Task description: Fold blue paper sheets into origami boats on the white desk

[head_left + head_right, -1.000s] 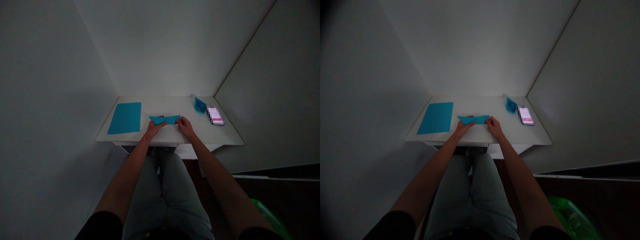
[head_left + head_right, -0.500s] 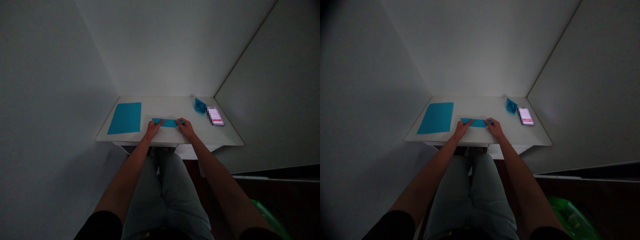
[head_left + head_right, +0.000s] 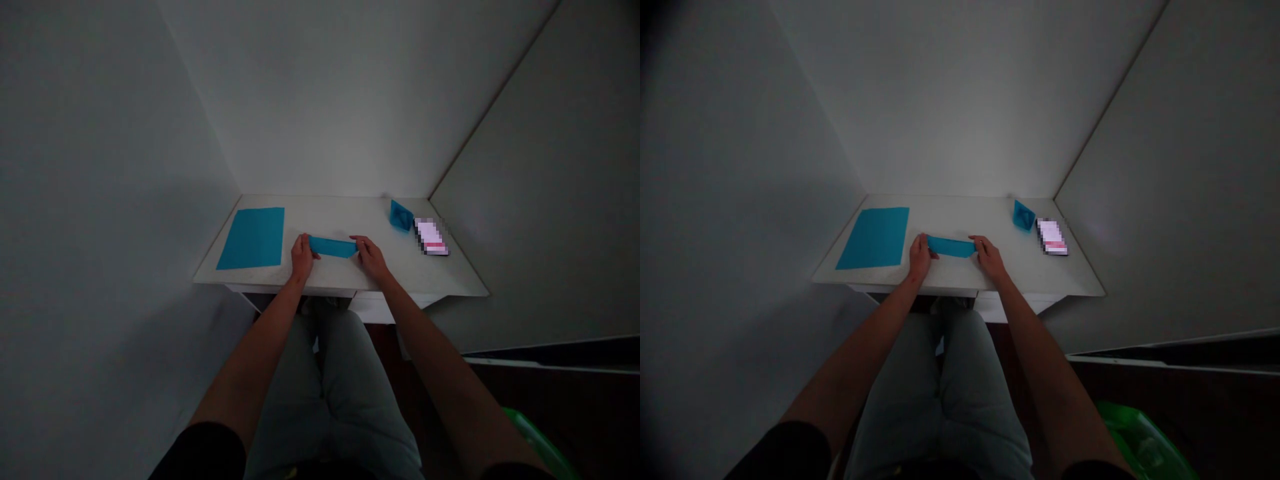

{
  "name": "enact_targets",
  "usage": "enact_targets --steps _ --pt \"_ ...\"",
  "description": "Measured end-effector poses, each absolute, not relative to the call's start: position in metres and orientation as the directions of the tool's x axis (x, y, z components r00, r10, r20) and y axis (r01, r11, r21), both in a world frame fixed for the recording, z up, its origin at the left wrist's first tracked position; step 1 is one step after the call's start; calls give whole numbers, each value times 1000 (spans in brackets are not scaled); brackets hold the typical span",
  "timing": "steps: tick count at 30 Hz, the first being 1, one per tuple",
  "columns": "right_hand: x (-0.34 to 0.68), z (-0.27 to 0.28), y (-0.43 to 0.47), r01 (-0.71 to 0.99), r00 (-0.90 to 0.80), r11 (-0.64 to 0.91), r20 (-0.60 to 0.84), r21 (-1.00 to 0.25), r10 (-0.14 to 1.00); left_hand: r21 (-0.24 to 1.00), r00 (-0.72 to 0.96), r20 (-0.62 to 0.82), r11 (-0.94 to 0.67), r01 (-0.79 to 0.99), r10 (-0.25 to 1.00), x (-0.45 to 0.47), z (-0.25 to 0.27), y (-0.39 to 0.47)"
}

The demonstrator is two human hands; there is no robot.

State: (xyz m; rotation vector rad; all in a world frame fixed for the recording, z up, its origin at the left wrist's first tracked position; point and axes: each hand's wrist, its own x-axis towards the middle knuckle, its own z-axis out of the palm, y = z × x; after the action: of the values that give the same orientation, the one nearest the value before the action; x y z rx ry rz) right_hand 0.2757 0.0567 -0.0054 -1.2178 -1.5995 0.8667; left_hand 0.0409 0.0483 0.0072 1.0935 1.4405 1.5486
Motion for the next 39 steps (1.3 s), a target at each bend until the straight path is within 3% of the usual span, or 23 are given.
enact_targets --steps 10,14,17,21,24,29,35,39 --pt "276 -9 53 331 -111 311 291 -891 950 990 -394 137 -141 19 909 37 -2 53" --pt "275 -11 53 402 -162 299 254 -866 954 989 -398 142 -143 28 907 39 -6 56" --pt "279 -13 60 490 -100 273 257 -828 961 987 -446 159 -153 51 881 42 -7 58" --pt "300 -8 72 705 18 195 292 -682 956 980 -419 196 -161 118 887 44 -9 58" --pt "324 0 78 847 102 49 254 -529 962 965 -378 252 -203 166 891 43 -10 58" --pt "341 7 76 907 260 -179 174 -381 950 951 -333 301 -252 182 894 42 -14 59" --pt "332 10 66 925 219 -124 236 -359 947 951 -331 298 -249 184 895 43 -16 60" --pt "330 14 63 954 87 -14 232 -298 969 957 -327 276 -229 176 904 44 -14 59"
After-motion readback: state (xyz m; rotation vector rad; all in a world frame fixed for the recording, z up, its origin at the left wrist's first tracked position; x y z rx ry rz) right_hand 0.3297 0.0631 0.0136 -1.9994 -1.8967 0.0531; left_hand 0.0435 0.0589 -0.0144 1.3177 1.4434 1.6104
